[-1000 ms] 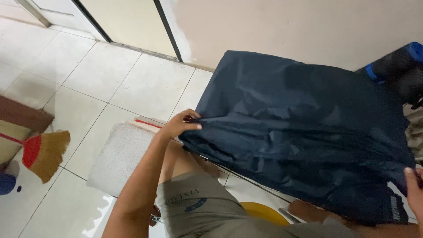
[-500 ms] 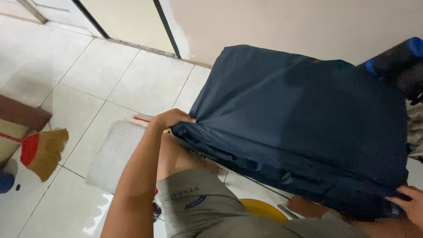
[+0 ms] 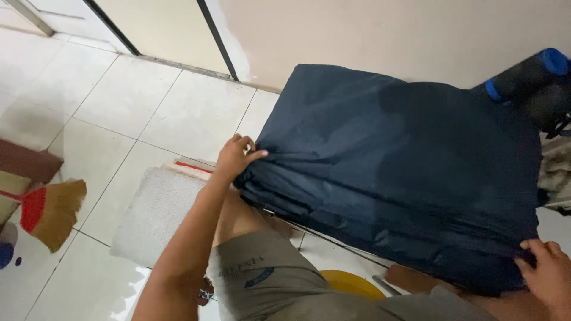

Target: The person is unfolding, aligning the zipper, and zipping up a sleeping bag.

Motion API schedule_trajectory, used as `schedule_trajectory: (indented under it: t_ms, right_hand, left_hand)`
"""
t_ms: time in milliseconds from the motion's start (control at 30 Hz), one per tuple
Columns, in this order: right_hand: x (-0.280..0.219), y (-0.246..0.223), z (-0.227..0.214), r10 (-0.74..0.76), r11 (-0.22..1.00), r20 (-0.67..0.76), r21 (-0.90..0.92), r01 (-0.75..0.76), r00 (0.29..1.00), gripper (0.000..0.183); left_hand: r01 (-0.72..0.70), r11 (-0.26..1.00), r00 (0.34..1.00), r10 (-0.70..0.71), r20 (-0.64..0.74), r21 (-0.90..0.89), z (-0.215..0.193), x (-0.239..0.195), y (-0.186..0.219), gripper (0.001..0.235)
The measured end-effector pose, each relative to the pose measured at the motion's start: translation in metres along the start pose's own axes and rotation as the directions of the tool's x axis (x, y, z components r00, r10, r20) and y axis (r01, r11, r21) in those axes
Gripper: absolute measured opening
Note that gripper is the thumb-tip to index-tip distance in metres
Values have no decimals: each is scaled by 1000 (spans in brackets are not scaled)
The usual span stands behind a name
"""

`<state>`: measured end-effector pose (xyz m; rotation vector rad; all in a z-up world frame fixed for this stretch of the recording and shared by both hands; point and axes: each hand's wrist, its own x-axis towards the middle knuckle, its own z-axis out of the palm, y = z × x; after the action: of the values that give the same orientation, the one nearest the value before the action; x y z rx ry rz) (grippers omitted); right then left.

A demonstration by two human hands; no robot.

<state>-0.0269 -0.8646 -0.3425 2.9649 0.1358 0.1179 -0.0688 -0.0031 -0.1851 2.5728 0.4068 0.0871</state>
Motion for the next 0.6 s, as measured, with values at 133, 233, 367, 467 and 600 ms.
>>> schedule_trajectory:
  t_ms: [133,233,367,467,600]
  right_hand:
    - [-24,-7,-19,-61,918,-131,382,107,990,35]
    - [-34,-23,-28,-5,829,-202,546,117,979,29]
    - [-20,-38,-35,9,908,-124,417,43,992,37]
    - [-10,-39,-44,8,928,-147,371,48,989,41]
    - [-9,-20,-57,-34,990,-221,123,63,975,45]
  left_hand:
    - [-17,986,995,32,92,-163,-27,-33,-5,17]
    - [-102,980,971,136,196,-173,-32,-50,-3,36]
    - [-378,922,903,345,257,90,15,-48,-27,74]
    - [-448,858,893,423,152,249,43,-34,-49,49]
    - [-511,820,846,534,-19,258,16,-25,-36,35]
